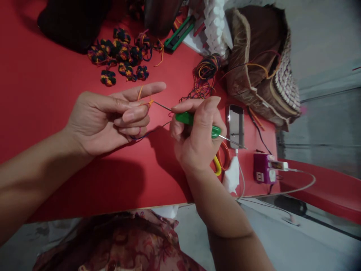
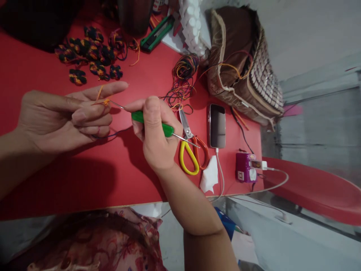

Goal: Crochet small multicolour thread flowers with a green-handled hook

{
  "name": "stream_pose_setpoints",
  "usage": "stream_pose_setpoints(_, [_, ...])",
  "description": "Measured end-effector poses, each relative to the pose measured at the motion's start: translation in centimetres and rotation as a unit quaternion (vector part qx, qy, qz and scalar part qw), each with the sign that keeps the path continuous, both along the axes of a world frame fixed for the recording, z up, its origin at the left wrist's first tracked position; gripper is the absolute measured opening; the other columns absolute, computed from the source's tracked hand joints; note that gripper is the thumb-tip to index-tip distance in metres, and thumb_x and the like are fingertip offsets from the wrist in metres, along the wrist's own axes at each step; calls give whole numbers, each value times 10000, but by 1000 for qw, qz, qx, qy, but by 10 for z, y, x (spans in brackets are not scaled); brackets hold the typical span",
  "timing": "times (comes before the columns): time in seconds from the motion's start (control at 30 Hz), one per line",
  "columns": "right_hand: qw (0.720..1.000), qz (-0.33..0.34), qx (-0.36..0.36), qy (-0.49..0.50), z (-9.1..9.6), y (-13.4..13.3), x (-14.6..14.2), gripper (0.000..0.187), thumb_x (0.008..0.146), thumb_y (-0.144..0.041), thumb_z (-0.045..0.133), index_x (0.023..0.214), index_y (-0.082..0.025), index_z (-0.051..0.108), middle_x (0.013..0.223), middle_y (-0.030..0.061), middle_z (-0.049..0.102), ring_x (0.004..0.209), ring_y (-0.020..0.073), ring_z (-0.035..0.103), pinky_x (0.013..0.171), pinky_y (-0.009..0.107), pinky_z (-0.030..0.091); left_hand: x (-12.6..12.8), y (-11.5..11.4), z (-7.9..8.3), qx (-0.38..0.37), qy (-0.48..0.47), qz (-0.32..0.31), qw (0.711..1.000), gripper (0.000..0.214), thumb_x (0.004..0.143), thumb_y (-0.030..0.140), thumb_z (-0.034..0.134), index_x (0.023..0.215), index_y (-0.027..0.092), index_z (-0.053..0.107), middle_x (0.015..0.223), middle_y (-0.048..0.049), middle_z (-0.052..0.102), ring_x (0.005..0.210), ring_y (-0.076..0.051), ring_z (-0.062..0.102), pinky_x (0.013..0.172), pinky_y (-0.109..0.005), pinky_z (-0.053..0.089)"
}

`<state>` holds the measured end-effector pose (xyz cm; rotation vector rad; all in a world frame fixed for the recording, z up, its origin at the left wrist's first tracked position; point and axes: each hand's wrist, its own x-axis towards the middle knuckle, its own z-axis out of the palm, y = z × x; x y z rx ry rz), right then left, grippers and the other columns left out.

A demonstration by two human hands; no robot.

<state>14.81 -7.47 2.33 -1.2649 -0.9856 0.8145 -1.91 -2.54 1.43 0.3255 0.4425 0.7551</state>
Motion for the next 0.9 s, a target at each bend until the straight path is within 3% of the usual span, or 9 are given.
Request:
stream_pose_setpoints(0.17, [999, 32, 7, 17, 5, 1, 3, 548, 1078, -691, 687, 665, -336, 745, 495, -37, 422, 435, 139, 299, 448, 348, 206, -6, 4, -2, -52, -52, -34, 997, 811, 801, 43, 697, 1608, 64, 630, 556, 34, 540, 401, -90, 345, 393, -222, 282])
stream_pose_setpoints(0.27, [999, 51, 9, 15, 6, 1, 7, 591, 1096, -708, 644, 649, -329, 715, 489, -44, 417, 429, 135, 289, 456, 343, 200, -7, 6, -2, -68, -68, -56, 994, 891, 795, 67, 701, 1675, 58, 559, 538, 45, 547, 370, -65, 246, 364, -214, 221])
stream_pose_setpoints(0.5, [998, 56, 1, 27, 2, 1, 13, 619, 1049, -811, 624, 672, -329, 721, 476, -36, 401, 420, 155, 340, 441, 358, 228, -6, 3, 6, -32, -63, -60, 996, 933, 792, 68, 576, 1693, -105, 407, 550, 67, 517, 437, -15, 7, 384, -144, 137])
stream_pose_setpoints(0.6, [995, 88, 9, 56, 0, 1, 16, 617, 1076, -797, 591, 706, -338, 773, 487, -37, 404, 418, 144, 337, 446, 349, 214, -6, 3, 9, -23, -39, -65, 997, 885, 785, 61, 541, 1650, -104, 450, 541, 85, 474, 464, -30, -39, 396, -143, 117])
stream_pose_setpoints(0.73, [992, 114, -31, 53, 0, 5, 21, 636, 1032, -859, 596, 682, -343, 717, 472, -60, 317, 401, 148, 270, 424, 337, 234, -8, 5, 7, -14, -21, -78, 997, 803, 786, 68, 538, 1575, -82, 530, 525, 96, 442, 473, -50, -55, 392, -151, 112])
stream_pose_setpoints(0.9, [976, 169, -71, 121, 0, 13, 21, 594, 999, -850, 652, 710, -331, 668, 454, -95, 260, 367, 120, 154, 388, 313, 189, -4, 3, -1, 46, -12, -84, 995, 473, 837, 69, 624, 1294, 47, 745, 553, 65, 522, 430, -31, 59, 420, -173, 121])
